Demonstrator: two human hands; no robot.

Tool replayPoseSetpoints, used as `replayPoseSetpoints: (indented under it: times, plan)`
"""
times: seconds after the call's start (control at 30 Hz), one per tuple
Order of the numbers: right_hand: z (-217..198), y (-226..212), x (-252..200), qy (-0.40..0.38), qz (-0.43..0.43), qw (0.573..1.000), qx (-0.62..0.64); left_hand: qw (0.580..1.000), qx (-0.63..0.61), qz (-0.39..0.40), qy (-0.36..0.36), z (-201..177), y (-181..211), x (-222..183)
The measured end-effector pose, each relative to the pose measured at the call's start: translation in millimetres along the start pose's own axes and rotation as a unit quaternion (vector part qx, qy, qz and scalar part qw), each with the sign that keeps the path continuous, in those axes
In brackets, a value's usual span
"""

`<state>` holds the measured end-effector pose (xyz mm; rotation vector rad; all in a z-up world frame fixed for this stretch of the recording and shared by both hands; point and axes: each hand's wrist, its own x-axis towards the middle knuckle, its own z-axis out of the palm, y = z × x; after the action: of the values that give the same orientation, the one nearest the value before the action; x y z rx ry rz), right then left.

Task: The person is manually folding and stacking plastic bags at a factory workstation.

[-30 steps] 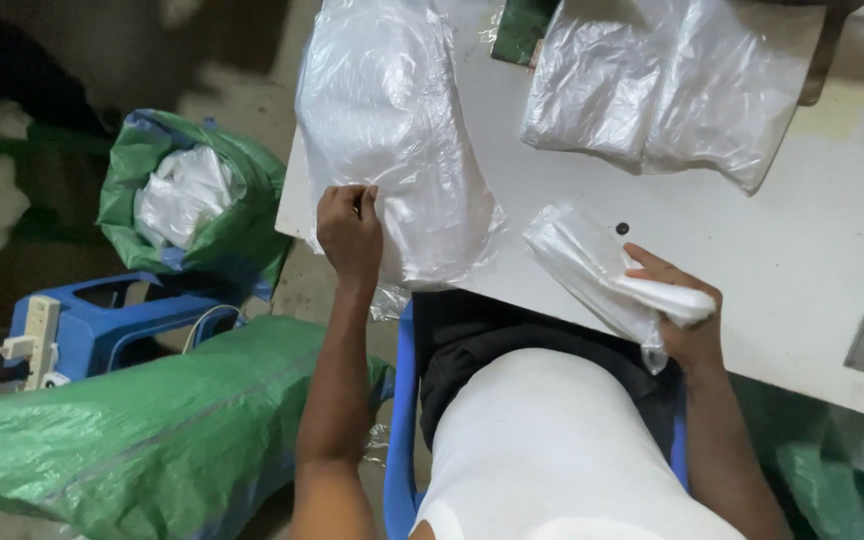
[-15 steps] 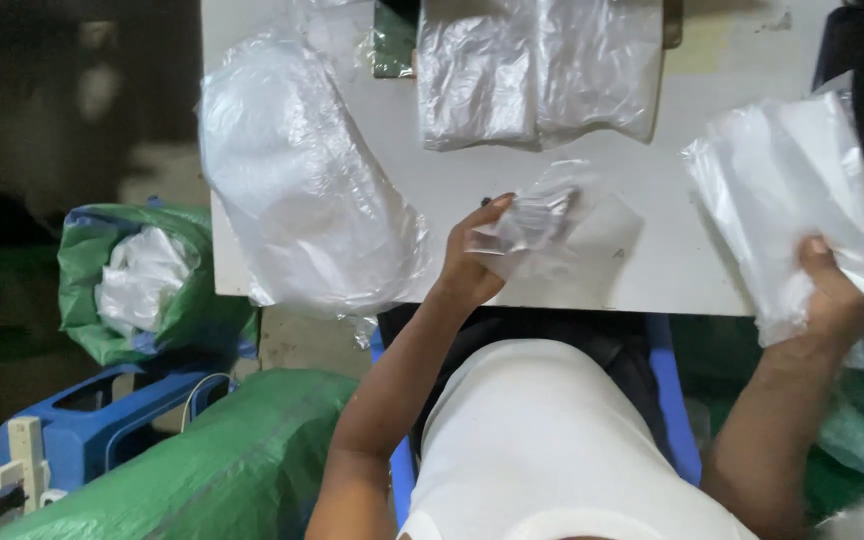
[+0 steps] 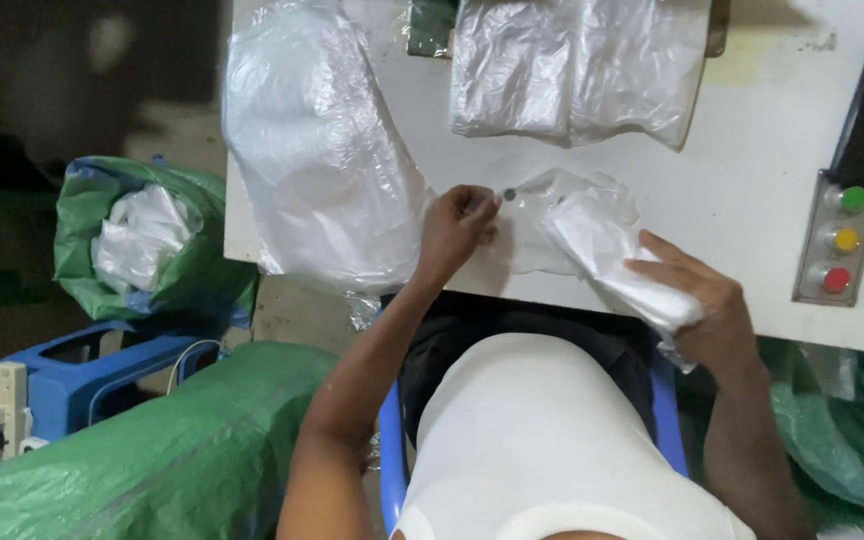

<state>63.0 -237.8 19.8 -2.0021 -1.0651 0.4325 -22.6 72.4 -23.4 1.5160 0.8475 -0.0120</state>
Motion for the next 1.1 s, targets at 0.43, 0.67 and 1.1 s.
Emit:
replayPoseSetpoints:
  times: [0.43, 0.67, 1.1]
  plan:
    - [68.6, -2.3, 37.9, 0.090, 0.177, 0.869, 0.452, 0.980, -0.114, 0.159, -0.047, 10.3, -8.6, -3.5]
    - [60.1, 18.4, 35.8, 0.104, 0.090, 0.677, 0.723, 0.950, 0.030, 0.309, -0.024, 29.4, -17.1, 8.0]
    - [53.1, 20.6, 45.6, 0.171, 0.497, 0.661, 0.535, 0.757, 0.143, 0.625, 0.128, 83.7, -47.7, -35.0]
